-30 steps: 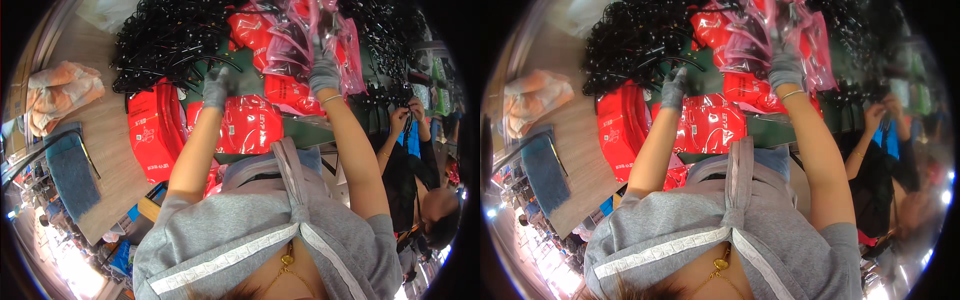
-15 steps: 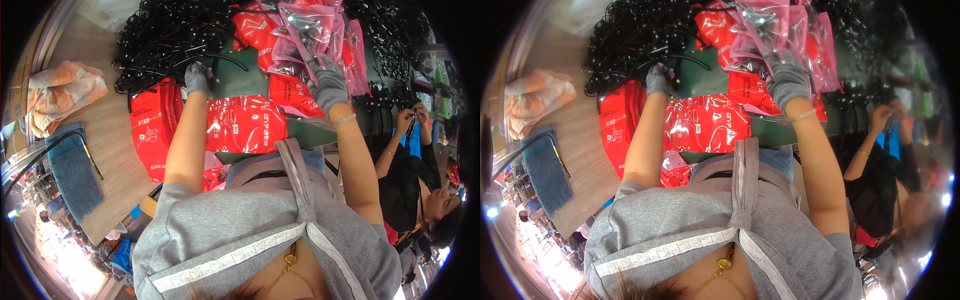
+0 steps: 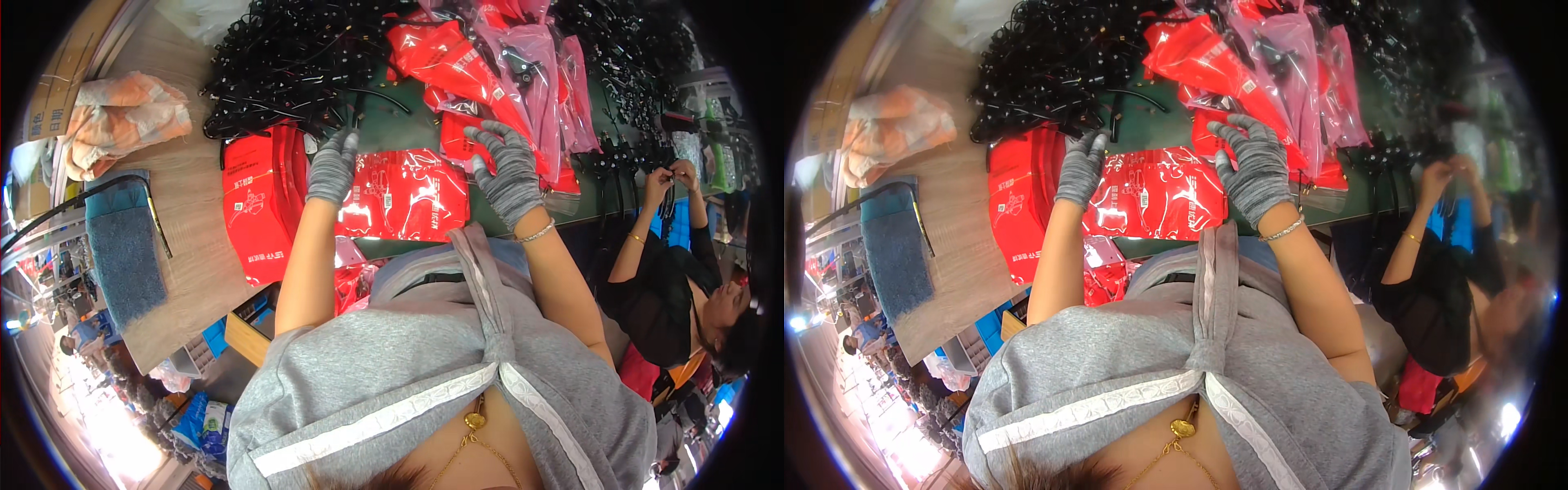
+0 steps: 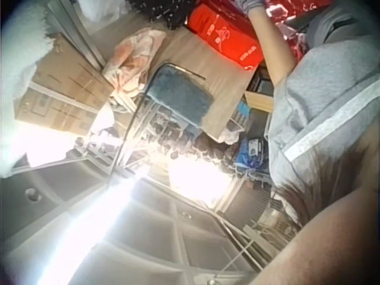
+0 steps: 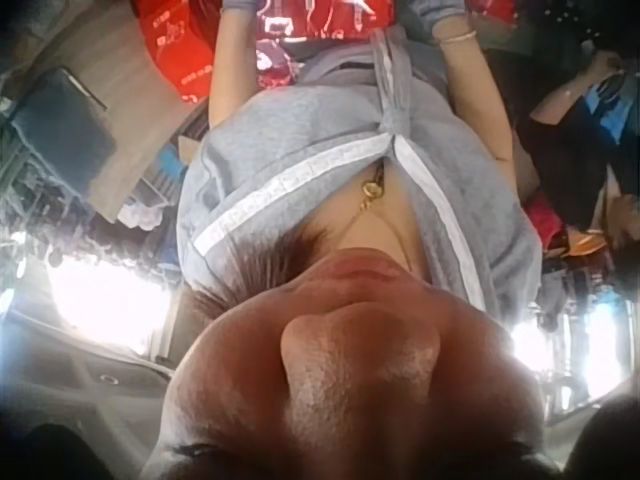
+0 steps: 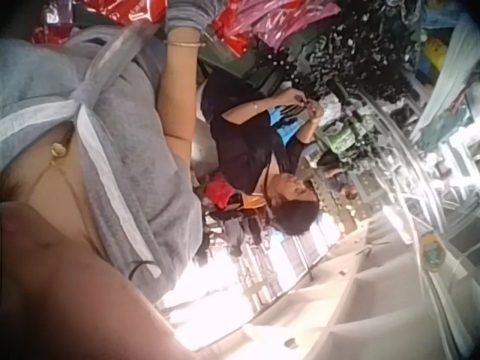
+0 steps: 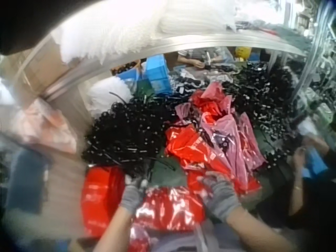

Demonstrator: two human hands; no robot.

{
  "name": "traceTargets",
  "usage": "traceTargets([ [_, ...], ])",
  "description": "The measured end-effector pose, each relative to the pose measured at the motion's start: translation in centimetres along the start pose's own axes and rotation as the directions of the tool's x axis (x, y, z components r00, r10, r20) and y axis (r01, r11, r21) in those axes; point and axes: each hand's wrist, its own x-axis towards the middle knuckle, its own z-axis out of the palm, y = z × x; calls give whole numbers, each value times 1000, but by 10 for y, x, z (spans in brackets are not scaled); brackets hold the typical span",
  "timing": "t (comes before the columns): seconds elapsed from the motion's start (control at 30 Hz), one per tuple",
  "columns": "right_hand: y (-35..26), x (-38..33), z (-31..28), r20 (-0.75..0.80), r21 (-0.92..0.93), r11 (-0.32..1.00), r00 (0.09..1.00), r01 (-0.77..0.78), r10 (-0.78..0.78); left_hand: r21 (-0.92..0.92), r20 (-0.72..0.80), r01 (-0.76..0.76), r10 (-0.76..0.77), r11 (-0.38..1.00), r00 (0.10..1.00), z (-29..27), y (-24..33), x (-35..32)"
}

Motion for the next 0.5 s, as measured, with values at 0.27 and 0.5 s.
traceTargets([
  [0.27,14,-20,-1,4,-68,996,998,-56,57,883,-250,125,229,453,941,-16,47,79],
  [0.5,26,-22,-4,-4,11,997,997,-82,82,948,-190,197,-50,249,980,-23,11,142],
])
